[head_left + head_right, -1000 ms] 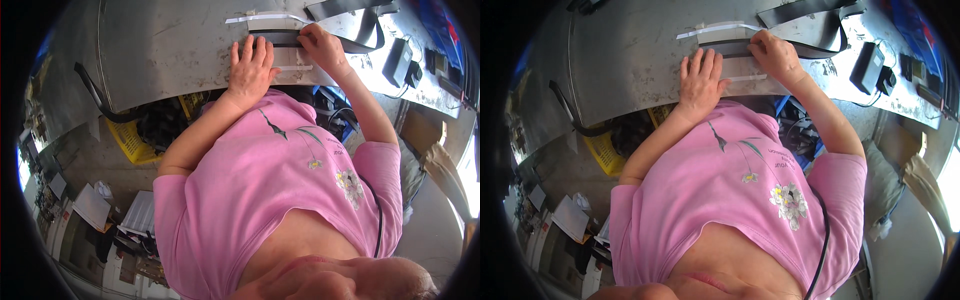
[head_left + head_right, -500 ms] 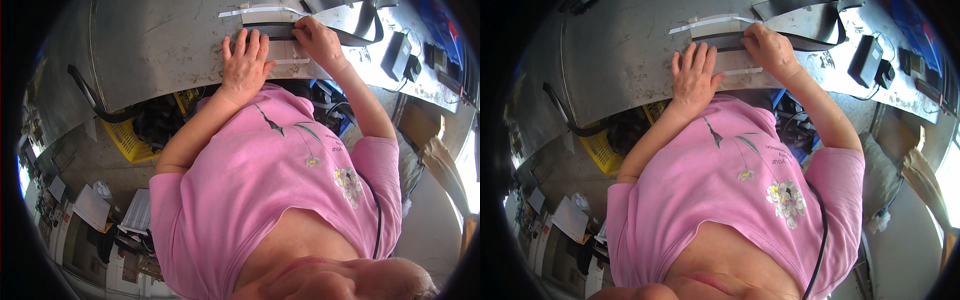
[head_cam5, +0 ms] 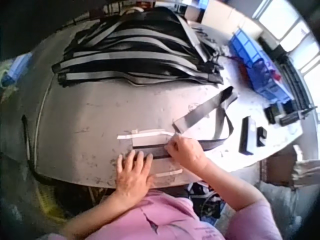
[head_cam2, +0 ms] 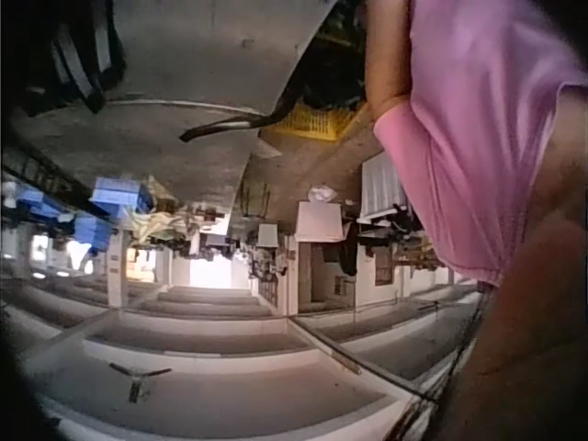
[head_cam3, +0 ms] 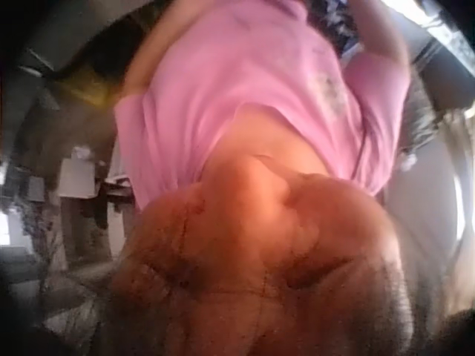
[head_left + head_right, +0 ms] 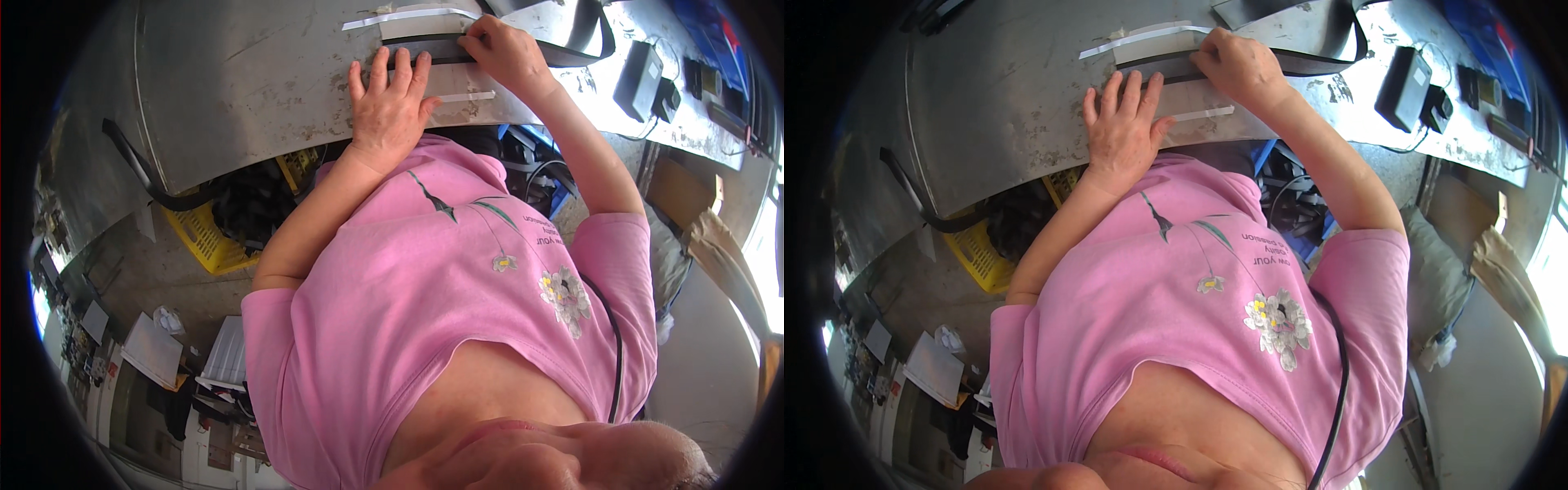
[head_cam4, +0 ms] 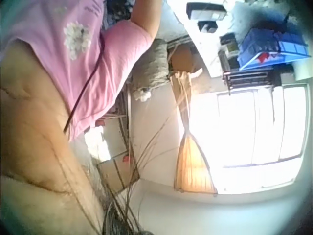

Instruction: The recorder is applying white adhesive strips to black fabric straps on a workbench in a factory setting.

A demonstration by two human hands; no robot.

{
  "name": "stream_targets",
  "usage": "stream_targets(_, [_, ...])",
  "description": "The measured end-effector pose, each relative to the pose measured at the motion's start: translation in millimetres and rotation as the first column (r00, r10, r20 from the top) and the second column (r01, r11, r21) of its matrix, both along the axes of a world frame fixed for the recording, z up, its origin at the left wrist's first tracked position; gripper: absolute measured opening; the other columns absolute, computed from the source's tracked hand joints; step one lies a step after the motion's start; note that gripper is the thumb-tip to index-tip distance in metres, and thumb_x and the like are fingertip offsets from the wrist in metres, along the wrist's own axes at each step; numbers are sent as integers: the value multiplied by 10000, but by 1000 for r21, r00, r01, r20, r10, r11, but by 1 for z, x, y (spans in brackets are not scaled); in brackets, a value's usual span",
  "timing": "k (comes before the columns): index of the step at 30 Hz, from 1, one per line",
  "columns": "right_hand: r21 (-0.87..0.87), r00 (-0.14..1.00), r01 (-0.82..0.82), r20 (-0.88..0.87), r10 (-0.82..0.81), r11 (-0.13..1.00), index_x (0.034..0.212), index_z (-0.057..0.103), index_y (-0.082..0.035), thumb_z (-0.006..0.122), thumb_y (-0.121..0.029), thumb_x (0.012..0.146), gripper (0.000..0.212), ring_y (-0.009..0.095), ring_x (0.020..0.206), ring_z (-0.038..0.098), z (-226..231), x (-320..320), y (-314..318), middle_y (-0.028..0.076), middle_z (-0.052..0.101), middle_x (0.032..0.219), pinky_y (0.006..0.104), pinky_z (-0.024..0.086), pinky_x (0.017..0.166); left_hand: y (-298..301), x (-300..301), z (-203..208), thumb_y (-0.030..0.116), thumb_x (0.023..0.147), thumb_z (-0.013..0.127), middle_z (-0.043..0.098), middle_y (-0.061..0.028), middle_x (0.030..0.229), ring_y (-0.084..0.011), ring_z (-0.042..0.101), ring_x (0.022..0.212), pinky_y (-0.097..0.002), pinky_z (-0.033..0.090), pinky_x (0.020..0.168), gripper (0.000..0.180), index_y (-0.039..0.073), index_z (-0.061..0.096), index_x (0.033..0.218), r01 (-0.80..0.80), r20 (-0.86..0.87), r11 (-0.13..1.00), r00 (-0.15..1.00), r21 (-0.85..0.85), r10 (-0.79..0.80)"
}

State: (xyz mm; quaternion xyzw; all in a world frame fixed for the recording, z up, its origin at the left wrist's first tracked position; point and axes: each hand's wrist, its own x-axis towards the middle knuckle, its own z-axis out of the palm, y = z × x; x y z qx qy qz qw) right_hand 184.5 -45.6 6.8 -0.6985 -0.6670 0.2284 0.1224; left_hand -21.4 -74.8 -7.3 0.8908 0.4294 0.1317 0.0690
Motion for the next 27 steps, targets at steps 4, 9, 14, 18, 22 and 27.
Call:
stream_targets(4, [-174, 999, 36, 26, -32, 984, 837, 656, -47, 564, -360, 790, 330, 305, 711, 643, 4, -1, 15, 134, 650, 696, 371, 507, 706, 0, -1, 0, 393, 820, 584, 460, -102, 1235, -295, 385, 1172, -549, 278, 956, 532, 130, 484, 1271, 6, -17, 1000, 1000, 16, -6])
stream_targets(9, [-277, 999, 38, -11, -42, 960, 843, 667, -41, 527, -363, 790, 355, 229, 619, 654, 11, -1, 23, 88, 636, 606, 329, 518, 682, 0, -1, -1, 397, 821, 582, 454, -99, 1234, -295, 384, 1172, -546, 277, 958, 529, 131, 486, 1268, 8, -6, 1000, 1000, 25, -8])
stream_targets(14, [-327, 999, 49, -5, -54, 944, 833, 670, -33, 527, -360, 790, 360, 197, 564, 649, 18, -3, 26, 75, 630, 584, 318, 523, 658, 1, 1, -4, 384, 783, 622, 447, -99, 1224, -295, 378, 1175, -552, 263, 968, 553, 124, 492, 1253, 9, 37, 999, 999, 34, -10])
stream_targets(18, [-336, 999, 25, -25, -35, 942, 795, 673, -30, 528, -377, 789, 376, 223, 571, 648, 10, 1, 29, 87, 626, 571, 335, 521, 651, 5, 1, 0, 369, 737, 665, 457, -103, 1193, -297, 383, 1165, -557, 261, 967, 579, 117, 501, 1232, 11, 47, 1000, 999, -9, -11])
stream_targets(22, [-348, 995, -22, 83, 55, 937, 641, 665, -23, 528, -411, 797, 440, 281, 601, 640, 9, 2, 31, 141, 601, 543, 401, 502, 641, 16, 3, 11, 303, 736, 660, 517, -113, 1034, -263, 464, 1011, -502, 298, 913, 573, 28, 482, 1206, -24, 116, 999, 993, -47, 29])
stream_targets(27, [-281, 996, 50, -52, -67, 958, 652, 612, -4, 565, -336, 796, 365, 258, 498, 613, 14, 4, 24, 128, 577, 502, 371, 495, 547, 40, 8, 19, 319, 717, 676, 492, -111, 988, -265, 448, 985, -423, 328, 834, 377, 36, 568, 941, -27, 117, 997, 993, -67, 35])
